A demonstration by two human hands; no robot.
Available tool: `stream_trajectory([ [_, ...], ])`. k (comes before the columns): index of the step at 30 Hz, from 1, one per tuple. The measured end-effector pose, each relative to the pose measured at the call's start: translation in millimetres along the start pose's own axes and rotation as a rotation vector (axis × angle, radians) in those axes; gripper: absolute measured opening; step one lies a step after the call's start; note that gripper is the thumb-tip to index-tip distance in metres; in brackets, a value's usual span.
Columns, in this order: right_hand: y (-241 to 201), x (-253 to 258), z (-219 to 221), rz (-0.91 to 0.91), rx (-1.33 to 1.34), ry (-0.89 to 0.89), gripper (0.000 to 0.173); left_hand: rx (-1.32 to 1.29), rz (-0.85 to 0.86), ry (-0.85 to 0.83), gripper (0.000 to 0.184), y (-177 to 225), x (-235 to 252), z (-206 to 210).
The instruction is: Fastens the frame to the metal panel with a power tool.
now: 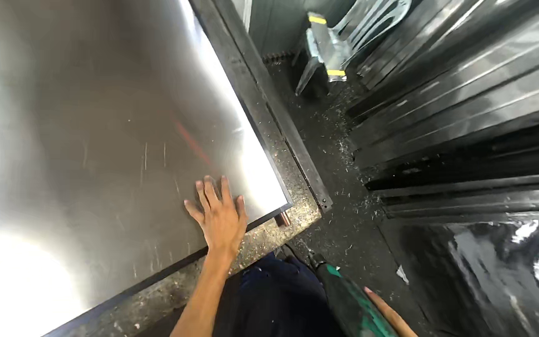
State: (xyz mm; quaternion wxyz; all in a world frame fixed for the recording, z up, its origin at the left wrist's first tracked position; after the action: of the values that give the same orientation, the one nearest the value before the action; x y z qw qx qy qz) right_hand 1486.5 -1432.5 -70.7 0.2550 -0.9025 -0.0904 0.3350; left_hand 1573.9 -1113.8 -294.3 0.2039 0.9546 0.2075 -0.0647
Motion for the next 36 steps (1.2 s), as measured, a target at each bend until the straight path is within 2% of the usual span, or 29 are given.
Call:
stream_trajectory([
  [4,-21,59,-28,0.005,-0.114,-0.138,0.077,0.029,-0.161,0.009,0.068,-1,10,15],
  [13,-45,142,-56,-0.071,-0.289,-0.305,0.077,0.109,-0.242,-0.036,0.071,3,17,25],
  [19,-51,158,-63,-0.082,-0.342,-0.390,0.077,0.125,-0.285,-0.029,0.070,5,20,26],
  [27,-58,158,-60,-0.084,-0.400,-0.409,0.078,0.130,-0.294,-0.031,0.070,6,21,28],
  [32,-71,162,-56,-0.092,-0.537,-0.443,0.089,0.115,-0.300,-0.063,0.071,7,21,27],
  [36,-80,166,-56,-0.139,-0.645,-0.457,0.091,0.092,-0.290,-0.106,0.073,8,21,24],
])
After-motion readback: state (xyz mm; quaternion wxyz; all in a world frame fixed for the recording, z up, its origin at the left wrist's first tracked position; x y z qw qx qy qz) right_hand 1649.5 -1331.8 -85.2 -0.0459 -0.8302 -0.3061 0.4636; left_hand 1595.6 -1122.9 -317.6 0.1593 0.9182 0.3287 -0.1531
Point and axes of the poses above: each hand's wrist, its own x-axis towards the middle knuckle, its own z-axis out of the palm, y = z × x, the point moved 1 cm from there along x, towards the middle knuckle, and after that the axes turned 11 degrees about -y, right-handed, at the moved point
